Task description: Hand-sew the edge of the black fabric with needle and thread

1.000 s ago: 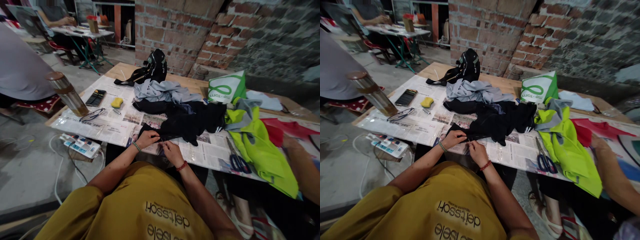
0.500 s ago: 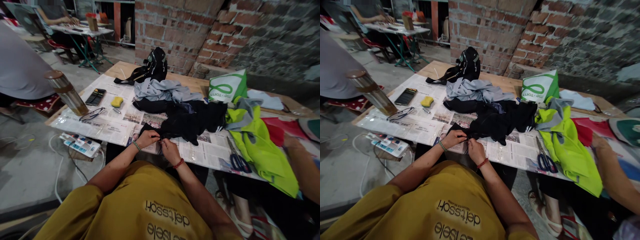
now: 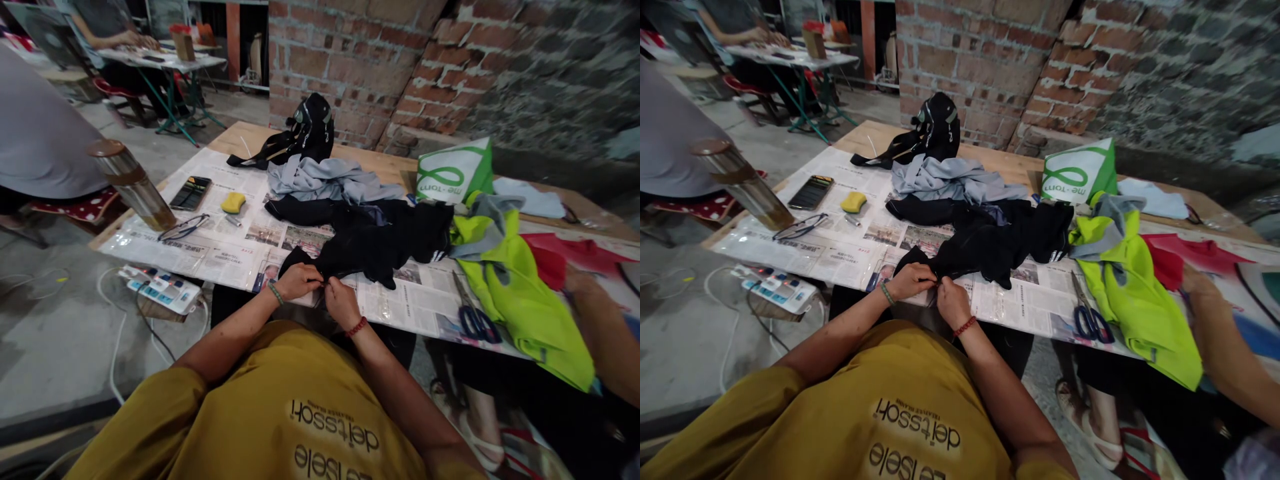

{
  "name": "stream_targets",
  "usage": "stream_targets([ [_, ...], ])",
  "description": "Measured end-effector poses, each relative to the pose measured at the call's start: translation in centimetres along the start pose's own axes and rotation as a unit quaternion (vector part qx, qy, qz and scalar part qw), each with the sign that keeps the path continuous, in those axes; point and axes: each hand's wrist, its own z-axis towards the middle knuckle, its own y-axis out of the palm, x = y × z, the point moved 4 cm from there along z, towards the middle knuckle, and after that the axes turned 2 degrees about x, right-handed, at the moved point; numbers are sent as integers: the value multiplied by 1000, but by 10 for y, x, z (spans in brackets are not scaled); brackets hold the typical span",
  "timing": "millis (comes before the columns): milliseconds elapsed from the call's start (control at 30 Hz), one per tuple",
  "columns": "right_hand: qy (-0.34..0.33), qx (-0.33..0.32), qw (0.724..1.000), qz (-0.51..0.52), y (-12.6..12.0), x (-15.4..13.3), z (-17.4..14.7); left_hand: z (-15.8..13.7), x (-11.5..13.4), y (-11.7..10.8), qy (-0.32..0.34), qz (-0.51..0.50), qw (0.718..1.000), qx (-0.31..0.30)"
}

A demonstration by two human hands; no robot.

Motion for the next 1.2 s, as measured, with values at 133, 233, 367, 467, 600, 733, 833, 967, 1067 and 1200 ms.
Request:
stream_targets([
  [133,4,-8,1000,26,0,0,2,0,-2,2,-8,6,1000,16],
  [233,7,-3,997,71,-3,0,1,0,-4,1,-28,-6,999,46],
  [367,18,18,997,73,-6,0,0,1,-8,-1,-60,0,995,81],
  [467,21,23,999,43,-3,0,4,1,-8,1,-40,-1,997,64],
  [600,15,50,998,45,4,-1,14,1,-10,1,-10,-36,998,51],
  [733,-3,84,993,88,1,0,17,1,-12,-2,-12,-56,994,92],
  [833,-27,101,986,132,-11,6,9,1,-10,-2,-4,-50,994,94],
  [967,-24,258,952,162,-44,19,-1,1,-6,-5,-5,-49,994,101],
  [1067,-47,312,928,199,-58,23,6,0,-3,-7,1,-41,994,104],
  [1200,-7,234,930,283,-45,28,27,0,0,-7,12,-15,994,108],
])
